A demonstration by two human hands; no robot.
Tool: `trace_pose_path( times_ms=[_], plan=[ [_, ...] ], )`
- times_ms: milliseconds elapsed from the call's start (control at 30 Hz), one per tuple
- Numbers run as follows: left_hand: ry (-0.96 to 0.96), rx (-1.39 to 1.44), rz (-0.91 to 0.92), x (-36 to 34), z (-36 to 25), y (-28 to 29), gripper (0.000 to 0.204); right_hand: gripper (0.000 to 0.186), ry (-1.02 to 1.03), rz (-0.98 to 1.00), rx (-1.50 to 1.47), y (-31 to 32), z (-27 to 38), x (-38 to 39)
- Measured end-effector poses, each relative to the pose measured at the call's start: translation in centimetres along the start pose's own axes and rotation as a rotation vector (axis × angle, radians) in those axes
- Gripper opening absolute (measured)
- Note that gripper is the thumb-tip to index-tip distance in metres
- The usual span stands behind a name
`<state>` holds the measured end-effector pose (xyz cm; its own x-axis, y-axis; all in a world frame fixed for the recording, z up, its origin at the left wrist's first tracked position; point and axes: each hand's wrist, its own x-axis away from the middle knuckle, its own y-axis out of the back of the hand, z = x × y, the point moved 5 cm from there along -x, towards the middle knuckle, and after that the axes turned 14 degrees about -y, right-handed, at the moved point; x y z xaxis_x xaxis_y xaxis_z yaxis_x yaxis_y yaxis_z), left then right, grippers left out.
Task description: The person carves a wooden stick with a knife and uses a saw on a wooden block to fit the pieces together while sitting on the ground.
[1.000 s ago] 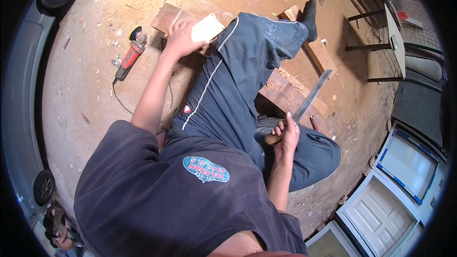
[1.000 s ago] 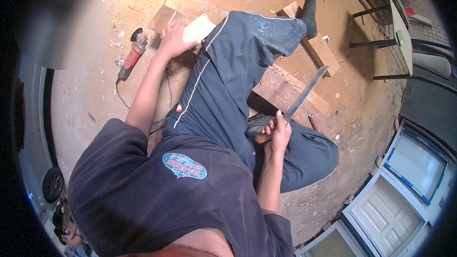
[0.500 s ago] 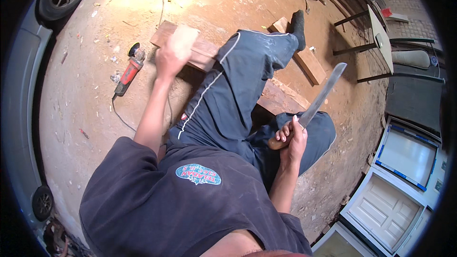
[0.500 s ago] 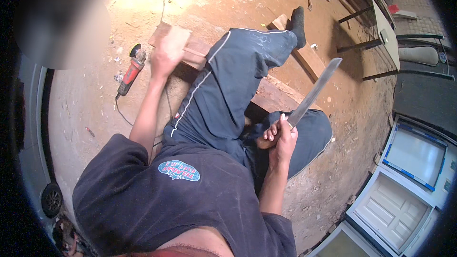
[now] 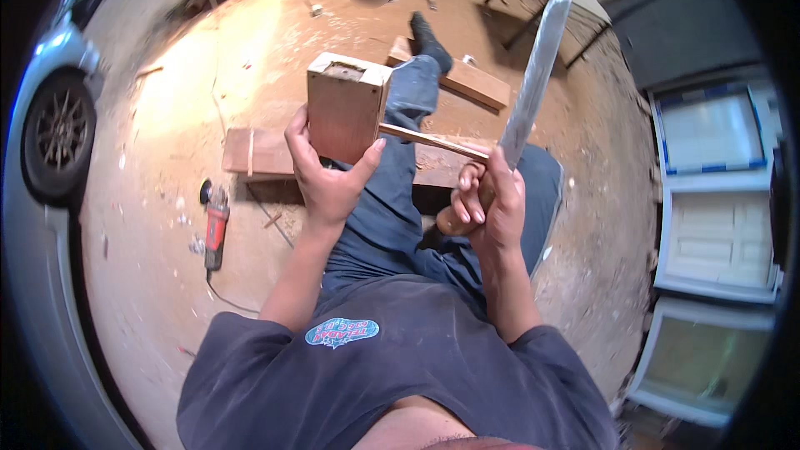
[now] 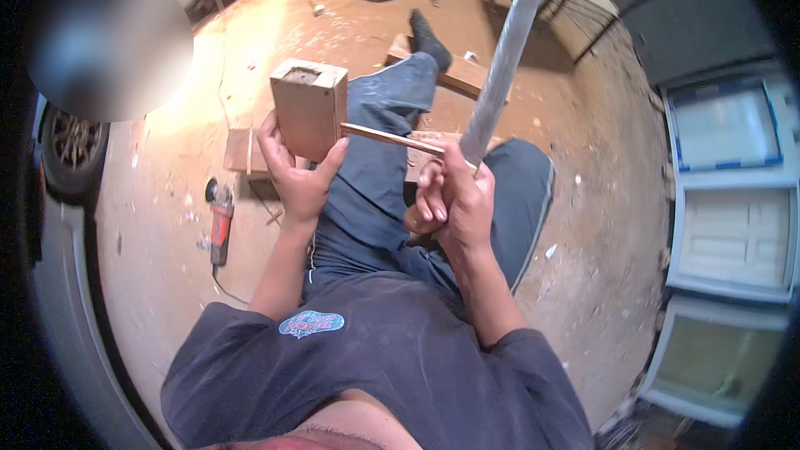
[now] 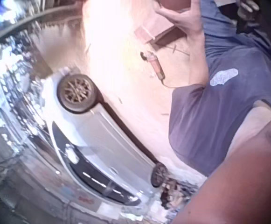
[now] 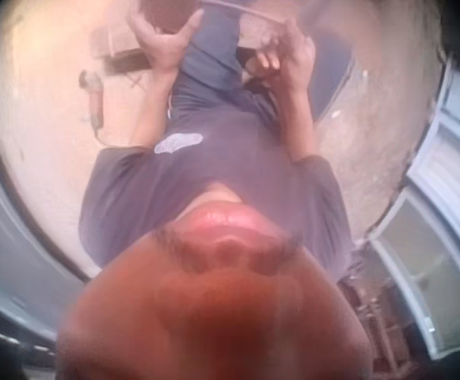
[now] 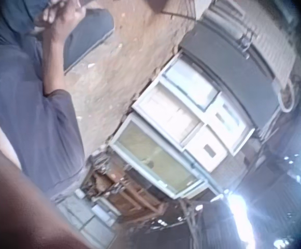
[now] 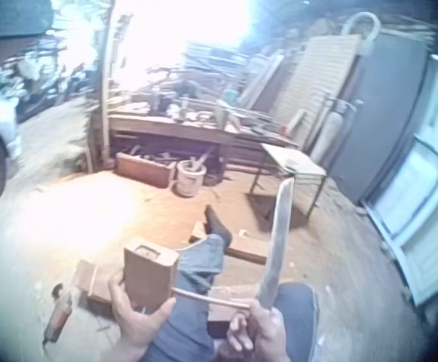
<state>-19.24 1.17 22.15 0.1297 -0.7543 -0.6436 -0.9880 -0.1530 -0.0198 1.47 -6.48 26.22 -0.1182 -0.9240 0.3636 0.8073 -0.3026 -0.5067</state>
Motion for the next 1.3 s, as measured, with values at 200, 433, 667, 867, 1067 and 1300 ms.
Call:
trace_pose_path(
  times_ms=[200,433,667,867,1067,1300],
  plan=[
    [-0.177,-0.028,-0.015,1.5,-3.0,-2.6,0.111,0.027,0.107,-0.027,-0.104,1.5,2.9,0.8],
    [-0.243,-0.106,0.069,0.5,-5.5,-3.9,0.098,0.024,0.052,0.144,-0.267,3.4,3.1,0.3],
    [-0.327,-0.049,0.126,0.3,-7.0,-6.7,0.094,0.026,0.161,0.113,-0.230,6.2,4.0,1.8],
    [-0.429,0.083,0.349,2.8,-6.6,-9.2,0.049,0.023,0.219,0.084,-0.293,10.9,5.1,4.3],
    [-0.558,0.161,0.539,4.2,-7.9,-9.8,0.047,0.024,0.234,0.066,-0.271,14.3,5.1,5.9],
    [-0.184,0.207,0.404,4.0,-8.2,-11.7,0.109,0.022,0.280,0.030,-0.257,14.0,6.0,4.6]
  ],
)
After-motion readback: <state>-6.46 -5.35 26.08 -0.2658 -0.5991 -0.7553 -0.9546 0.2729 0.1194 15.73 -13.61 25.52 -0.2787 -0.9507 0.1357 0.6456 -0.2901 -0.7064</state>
